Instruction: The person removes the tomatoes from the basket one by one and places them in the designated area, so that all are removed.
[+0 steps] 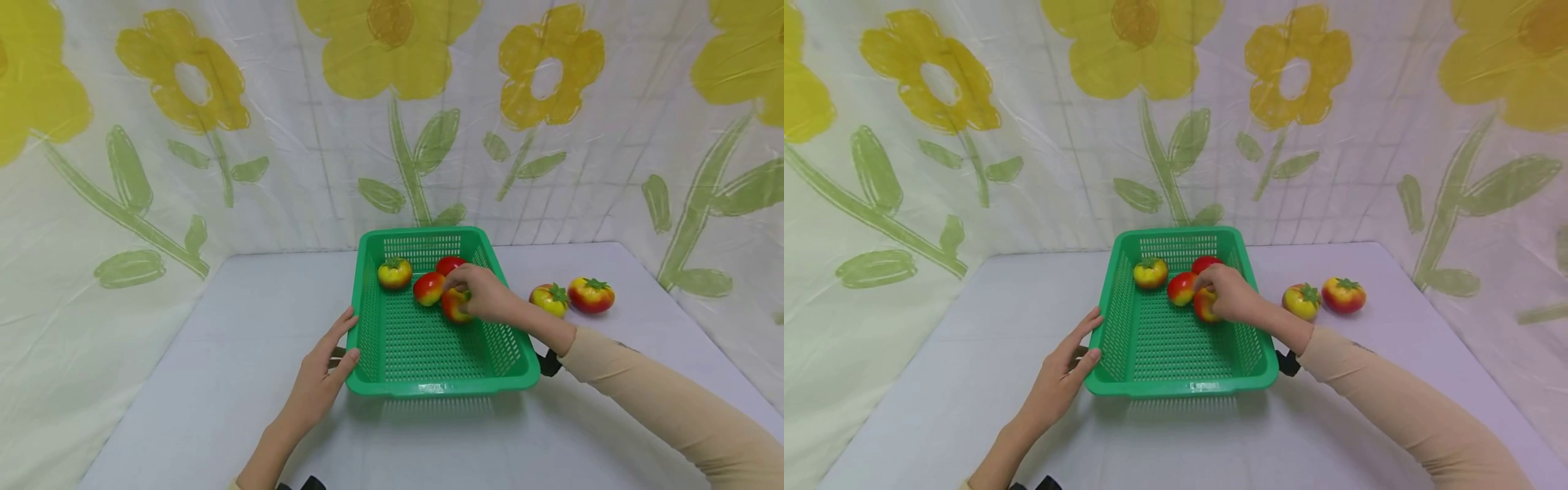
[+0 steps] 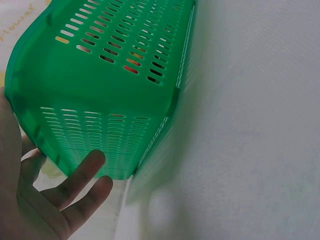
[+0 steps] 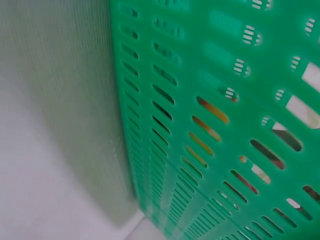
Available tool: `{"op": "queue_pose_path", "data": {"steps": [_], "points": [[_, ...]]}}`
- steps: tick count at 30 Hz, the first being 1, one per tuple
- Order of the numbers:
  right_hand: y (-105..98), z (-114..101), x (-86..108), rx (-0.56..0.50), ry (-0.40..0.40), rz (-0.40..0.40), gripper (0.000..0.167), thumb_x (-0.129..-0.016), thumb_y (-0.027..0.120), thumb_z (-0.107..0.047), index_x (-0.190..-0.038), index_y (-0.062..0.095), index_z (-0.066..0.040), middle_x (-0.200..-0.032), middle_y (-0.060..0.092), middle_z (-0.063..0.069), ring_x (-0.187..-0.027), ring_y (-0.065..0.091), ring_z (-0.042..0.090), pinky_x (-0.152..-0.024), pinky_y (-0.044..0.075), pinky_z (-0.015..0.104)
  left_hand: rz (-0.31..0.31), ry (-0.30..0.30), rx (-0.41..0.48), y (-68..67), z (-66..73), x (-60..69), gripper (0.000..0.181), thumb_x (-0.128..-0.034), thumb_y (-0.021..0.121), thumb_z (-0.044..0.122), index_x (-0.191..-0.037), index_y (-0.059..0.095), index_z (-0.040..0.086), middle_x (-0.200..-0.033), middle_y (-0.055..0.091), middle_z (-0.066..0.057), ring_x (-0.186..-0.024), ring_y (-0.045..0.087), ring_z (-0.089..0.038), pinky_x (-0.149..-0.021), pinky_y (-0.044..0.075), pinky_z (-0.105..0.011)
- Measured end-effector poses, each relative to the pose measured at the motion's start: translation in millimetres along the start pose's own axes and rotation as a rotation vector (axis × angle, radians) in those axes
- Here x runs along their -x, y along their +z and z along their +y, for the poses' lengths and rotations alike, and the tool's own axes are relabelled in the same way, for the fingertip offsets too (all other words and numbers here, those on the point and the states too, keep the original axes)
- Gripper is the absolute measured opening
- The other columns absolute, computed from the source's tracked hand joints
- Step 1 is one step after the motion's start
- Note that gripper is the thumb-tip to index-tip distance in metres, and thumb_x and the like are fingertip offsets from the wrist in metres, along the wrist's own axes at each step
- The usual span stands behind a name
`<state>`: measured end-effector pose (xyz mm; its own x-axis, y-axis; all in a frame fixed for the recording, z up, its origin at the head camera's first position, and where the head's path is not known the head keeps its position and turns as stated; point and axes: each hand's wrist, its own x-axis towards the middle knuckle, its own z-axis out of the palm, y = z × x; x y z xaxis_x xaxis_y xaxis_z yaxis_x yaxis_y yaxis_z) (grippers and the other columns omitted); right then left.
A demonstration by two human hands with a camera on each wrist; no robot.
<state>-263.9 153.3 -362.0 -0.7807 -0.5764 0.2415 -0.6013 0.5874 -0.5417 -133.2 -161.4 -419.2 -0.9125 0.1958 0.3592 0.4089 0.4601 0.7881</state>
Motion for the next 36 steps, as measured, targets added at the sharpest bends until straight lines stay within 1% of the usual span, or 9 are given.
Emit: {"op": "queue_pose_path", "data": {"steps": [6, 12, 17, 19, 21, 24, 28, 33, 36], "points": [[-0.5, 0.0, -2.2, 0.009, 0.006, -0.012, 0.034, -0.071, 0.081, 0.01, -0.103, 0.07, 0.002, -0.105, 0.064, 0.011, -0.097, 0.065, 0.029, -0.081, 0.055, 0.041, -0.003, 0.003, -0.006, -0.7, -0.1, -0.1, 0.051, -0.1034, 0.053, 0.03, -0.152, 0.039, 0.025, -0.157, 0.029, 0.013, -0.097, 0.061, -0.011, -0.085, 0.053, -0.038], [-0.4, 0.2, -2.9, 0.03, 0.008, -0.022, 0.034, -0.073, 0.083, 0.005, -0.104, 0.071, 0.001, -0.104, 0.067, 0.009, -0.098, 0.063, 0.027, -0.083, 0.054, 0.042, -0.004, 0.026, -0.013, -0.8, -1.4, -0.4, 0.051, -0.1034, 0.053, 0.028, -0.152, 0.039, 0.023, -0.158, 0.029, 0.011, -0.096, 0.061, -0.011, -0.086, 0.053, -0.038], [-2.8, 1.6, -2.1, 0.009, 0.014, -0.039, 0.038, -0.071, 0.069, 0.017, -0.105, 0.071, -0.001, -0.106, 0.068, 0.008, -0.101, 0.062, 0.026, -0.085, 0.053, 0.045, -0.011, 0.048, -0.013, -0.6, -1.7, -0.8, 0.051, -0.1038, 0.053, 0.027, -0.153, 0.038, 0.02, -0.158, 0.028, 0.008, -0.096, 0.062, -0.012, -0.086, 0.053, -0.037], [-3.3, 2.9, -2.5, -0.021, 0.025, -0.044, 0.044, -0.067, 0.061, 0.021, -0.105, 0.07, -0.001, -0.107, 0.068, 0.008, -0.102, 0.062, 0.027, -0.085, 0.054, 0.044, -0.011, 0.042, -0.013, -0.7, -1.9, -0.6, 0.051, -0.1038, 0.052, 0.027, -0.153, 0.038, 0.021, -0.158, 0.028, 0.009, -0.097, 0.062, -0.011, -0.086, 0.053, -0.037], [-3.1, 3.8, -3.1, -0.051, 0.034, -0.05, 0.046, -0.067, 0.059, 0.023, -0.105, 0.069, 0.0, -0.108, 0.067, 0.009, -0.103, 0.063, 0.028, -0.084, 0.054, 0.043, -0.005, 0.037, -0.01, -1.0, -2.1, -0.3, 0.051, -0.1036, 0.053, 0.028, -0.152, 0.038, 0.021, -0.158, 0.029, 0.01, -0.097, 0.062, -0.011, -0.086, 0.053, -0.037], [-3.4, 3.0, -3.3, -0.064, 0.048, -0.051, 0.038, -0.073, 0.069, 0.019, -0.106, 0.069, 0.0, -0.108, 0.067, 0.01, -0.103, 0.064, 0.028, -0.083, 0.055, 0.041, -0.002, 0.033, -0.009, -1.2, -0.9, -0.4, 0.051, -0.1035, 0.053, 0.028, -0.152, 0.039, 0.023, -0.158, 0.029, 0.01, -0.097, 0.062, -0.01, -0.086, 0.053, -0.038], [-2.8, 1.3, -3.7, -0.009, 0.039, -0.037, 0.034, -0.075, 0.081, 0.006, -0.106, 0.069, 0.0, -0.107, 0.068, 0.009, -0.101, 0.063, 0.027, -0.084, 0.054, 0.041, -0.005, 0.03, -0.01, -1.5, -0.3, -0.9, 0.051, -0.1037, 0.053, 0.028, -0.152, 0.038, 0.023, -0.158, 0.029, 0.01, -0.097, 0.062, -0.011, -0.086, 0.052, -0.038], [-1.3, -0.6, -5.6, 0.034, 0.042, -0.035, 0.032, -0.075, 0.083, 0.001, -0.104, 0.07, -0.001, -0.103, 0.069, 0.007, -0.099, 0.061, 0.025, -0.087, 0.052, 0.043, -0.003, 0.044, -0.015, -1.2, -2.2, -0.8, 0.051, -0.1039, 0.052, 0.026, -0.152, 0.038, 0.022, -0.158, 0.029, 0.009, -0.098, 0.062, -0.013, -0.085, 0.053, -0.038], [-0.5, -0.6, -6.0, 0.036, 0.06, -0.061, 0.031, -0.076, 0.085, -0.003, -0.103, 0.071, -0.003, -0.1, 0.069, 0.004, -0.097, 0.061, 0.024, -0.087, 0.051, 0.042, 0.0, 0.051, -0.013, -0.9, -1.9, -0.8, 0.051, -0.1036, 0.053, 0.024, -0.152, 0.038, 0.023, -0.158, 0.029, 0.009, -0.098, 0.062, -0.014, -0.084, 0.053, -0.039]]}}
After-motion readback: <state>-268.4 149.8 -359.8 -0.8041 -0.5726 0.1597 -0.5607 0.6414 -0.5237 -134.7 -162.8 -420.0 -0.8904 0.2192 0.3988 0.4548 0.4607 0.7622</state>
